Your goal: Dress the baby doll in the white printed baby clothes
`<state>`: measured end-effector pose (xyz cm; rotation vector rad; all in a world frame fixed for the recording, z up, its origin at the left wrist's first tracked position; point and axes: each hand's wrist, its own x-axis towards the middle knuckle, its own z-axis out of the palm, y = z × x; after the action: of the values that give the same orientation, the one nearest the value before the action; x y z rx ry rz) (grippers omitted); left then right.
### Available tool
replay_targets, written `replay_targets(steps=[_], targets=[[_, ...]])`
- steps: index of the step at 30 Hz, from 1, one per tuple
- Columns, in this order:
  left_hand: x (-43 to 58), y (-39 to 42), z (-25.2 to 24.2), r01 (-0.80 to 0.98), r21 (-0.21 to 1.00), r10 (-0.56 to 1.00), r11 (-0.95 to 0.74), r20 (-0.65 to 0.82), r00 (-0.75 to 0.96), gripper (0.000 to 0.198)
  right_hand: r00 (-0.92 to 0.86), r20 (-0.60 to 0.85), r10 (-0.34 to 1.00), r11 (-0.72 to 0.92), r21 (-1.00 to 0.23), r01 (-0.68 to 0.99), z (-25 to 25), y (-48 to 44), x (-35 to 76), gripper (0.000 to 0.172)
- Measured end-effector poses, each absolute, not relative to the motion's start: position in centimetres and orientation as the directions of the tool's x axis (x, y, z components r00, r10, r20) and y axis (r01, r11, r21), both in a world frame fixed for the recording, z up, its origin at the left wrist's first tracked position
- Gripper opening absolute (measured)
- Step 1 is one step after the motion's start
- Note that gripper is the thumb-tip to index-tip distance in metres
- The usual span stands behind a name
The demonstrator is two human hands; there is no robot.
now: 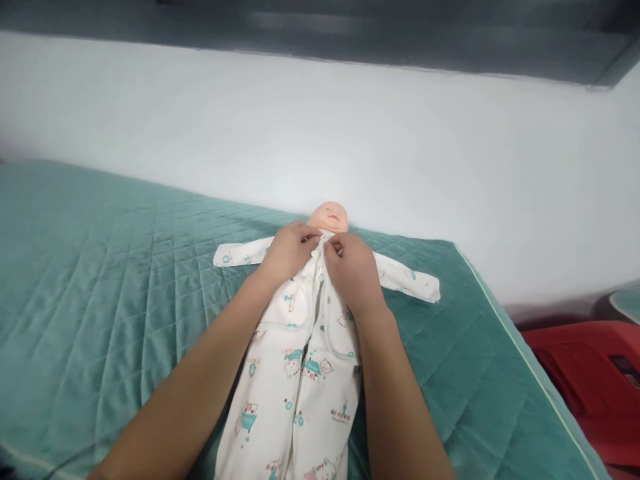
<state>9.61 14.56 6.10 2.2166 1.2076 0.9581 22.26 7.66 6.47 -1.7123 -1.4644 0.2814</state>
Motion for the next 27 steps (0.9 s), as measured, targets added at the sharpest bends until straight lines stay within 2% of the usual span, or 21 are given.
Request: replay_targets(steps=[5, 10, 14, 17, 20, 23, 27], targets=[[8.5, 12.3, 6.1, 0.431, 0.711, 0.828, -0.556, 0.427, 0.364, 0.022, 0.31, 0.318, 0.896, -0.012, -0.681, 0.732, 6.6, 5.2, 21.4, 0.021], [7.2, 10.3, 6.1, 0.299, 0.812, 0.836, -0.501, 0.364, 0.412, 0.022, 0.325, 0.312, 0.893, -0.033, -0.675, 0.737, 6.1, 3.0, 20.8, 0.015], [6.6, 10.4, 6.0, 0.27, 0.839, 0.829, -0.472, 0.319, 0.459, 0.015, 0.382, 0.349, 0.856, -0.004, -0.733, 0.681, 5.6, 2.7, 20.3, 0.015], [6.6, 10.7, 6.0, 0.242, 0.867, 0.828, -0.436, 0.281, 0.485, 0.014, 0.43, 0.297, 0.852, 0.007, -0.829, 0.559, 5.7, 3.2, 20.5, 0.016], [6.8, 10.7, 6.2, 0.152, 0.913, 0.832, -0.379, 0.264, 0.487, 0.016, 0.444, 0.203, 0.873, 0.049, -0.941, 0.335, 5.8, 3.6, 21.0, 0.015], [7.0, 10.5, 6.5, 0.068, 0.941, 0.828, -0.331, 0.255, 0.499, 0.017, 0.429, 0.16, 0.889, 0.11, -0.984, 0.139, 5.5, 3.8, 21.2, 0.015], [6.9, 10.5, 6.5, 0.048, 0.953, 0.817, -0.3, 0.23, 0.53, 0.015, 0.447, 0.148, 0.882, 0.116, -0.988, 0.099, 5.1, 3.9, 21.1, 0.016]])
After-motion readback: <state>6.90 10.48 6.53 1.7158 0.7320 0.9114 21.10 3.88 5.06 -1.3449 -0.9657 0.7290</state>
